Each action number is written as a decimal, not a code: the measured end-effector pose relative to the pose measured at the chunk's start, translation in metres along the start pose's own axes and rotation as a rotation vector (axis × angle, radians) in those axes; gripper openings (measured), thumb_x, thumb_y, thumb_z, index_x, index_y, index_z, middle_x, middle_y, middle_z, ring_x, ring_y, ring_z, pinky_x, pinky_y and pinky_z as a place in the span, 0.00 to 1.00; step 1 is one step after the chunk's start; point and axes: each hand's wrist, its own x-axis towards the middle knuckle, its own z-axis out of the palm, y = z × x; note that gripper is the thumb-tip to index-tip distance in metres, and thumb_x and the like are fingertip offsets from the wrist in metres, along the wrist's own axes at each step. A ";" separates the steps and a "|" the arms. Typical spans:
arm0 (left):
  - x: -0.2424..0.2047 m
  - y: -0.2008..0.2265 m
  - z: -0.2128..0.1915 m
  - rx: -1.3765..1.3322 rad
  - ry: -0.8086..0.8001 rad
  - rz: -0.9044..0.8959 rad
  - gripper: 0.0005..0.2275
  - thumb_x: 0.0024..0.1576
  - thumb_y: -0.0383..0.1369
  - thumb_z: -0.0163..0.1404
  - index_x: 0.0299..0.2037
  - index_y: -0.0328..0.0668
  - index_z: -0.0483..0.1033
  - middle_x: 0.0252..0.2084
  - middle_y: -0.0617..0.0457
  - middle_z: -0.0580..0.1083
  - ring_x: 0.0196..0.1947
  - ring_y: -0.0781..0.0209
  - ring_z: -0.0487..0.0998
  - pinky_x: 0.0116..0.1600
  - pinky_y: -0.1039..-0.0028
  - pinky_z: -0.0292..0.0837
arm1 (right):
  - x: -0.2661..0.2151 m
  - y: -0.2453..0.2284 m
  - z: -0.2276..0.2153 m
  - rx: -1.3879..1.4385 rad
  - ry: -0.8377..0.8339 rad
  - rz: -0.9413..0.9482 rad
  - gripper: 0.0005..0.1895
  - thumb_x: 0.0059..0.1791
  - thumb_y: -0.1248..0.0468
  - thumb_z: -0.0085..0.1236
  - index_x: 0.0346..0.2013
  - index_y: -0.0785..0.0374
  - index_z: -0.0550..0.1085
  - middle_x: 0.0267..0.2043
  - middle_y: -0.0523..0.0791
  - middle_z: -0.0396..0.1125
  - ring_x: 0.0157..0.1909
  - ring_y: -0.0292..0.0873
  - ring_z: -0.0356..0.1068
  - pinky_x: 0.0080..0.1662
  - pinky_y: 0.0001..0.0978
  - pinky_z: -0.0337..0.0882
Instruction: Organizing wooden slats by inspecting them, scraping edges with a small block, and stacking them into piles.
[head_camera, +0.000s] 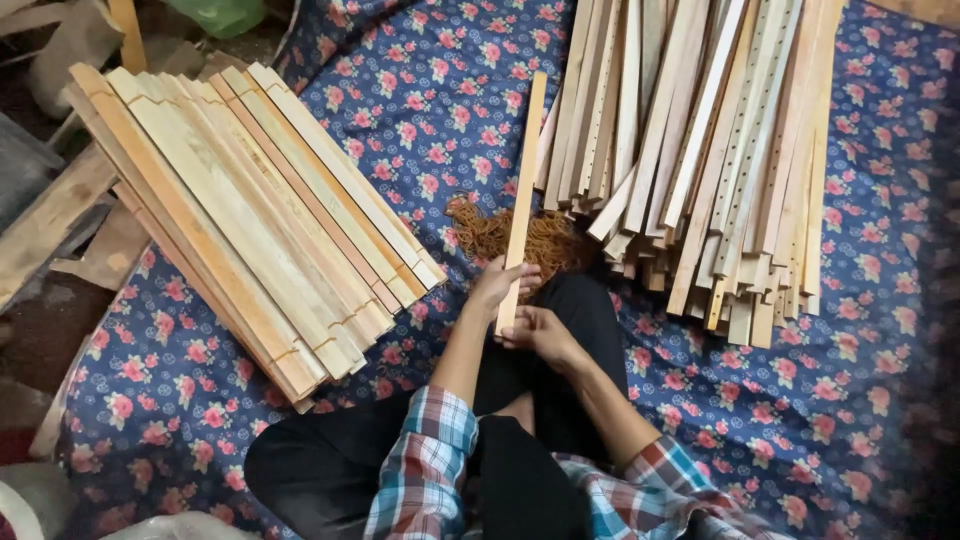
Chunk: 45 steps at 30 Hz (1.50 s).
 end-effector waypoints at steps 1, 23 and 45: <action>0.004 -0.009 -0.003 0.000 -0.002 0.005 0.18 0.64 0.30 0.49 0.62 0.35 0.61 0.53 0.38 0.77 0.44 0.53 0.83 0.49 0.64 0.78 | -0.004 -0.006 -0.002 -0.003 0.000 -0.004 0.24 0.45 0.73 0.66 0.54 0.80 0.69 0.37 0.55 0.74 0.37 0.48 0.78 0.42 0.40 0.81; -0.008 -0.013 -0.034 0.013 0.134 -0.089 0.16 0.63 0.40 0.49 0.57 0.43 0.66 0.48 0.42 0.80 0.26 0.57 0.84 0.24 0.71 0.80 | 0.271 -0.026 -0.088 -0.073 1.358 -0.247 0.20 0.36 0.62 0.77 0.38 0.55 0.76 0.33 0.42 0.76 0.40 0.44 0.78 0.44 0.33 0.77; -0.092 -0.004 -0.034 -0.146 0.051 -0.167 0.22 0.58 0.53 0.55 0.53 0.50 0.67 0.51 0.41 0.78 0.35 0.51 0.85 0.33 0.65 0.84 | -0.051 0.027 0.033 -0.126 -0.193 0.147 0.08 0.48 0.64 0.61 0.36 0.65 0.73 0.21 0.46 0.71 0.17 0.35 0.68 0.19 0.19 0.60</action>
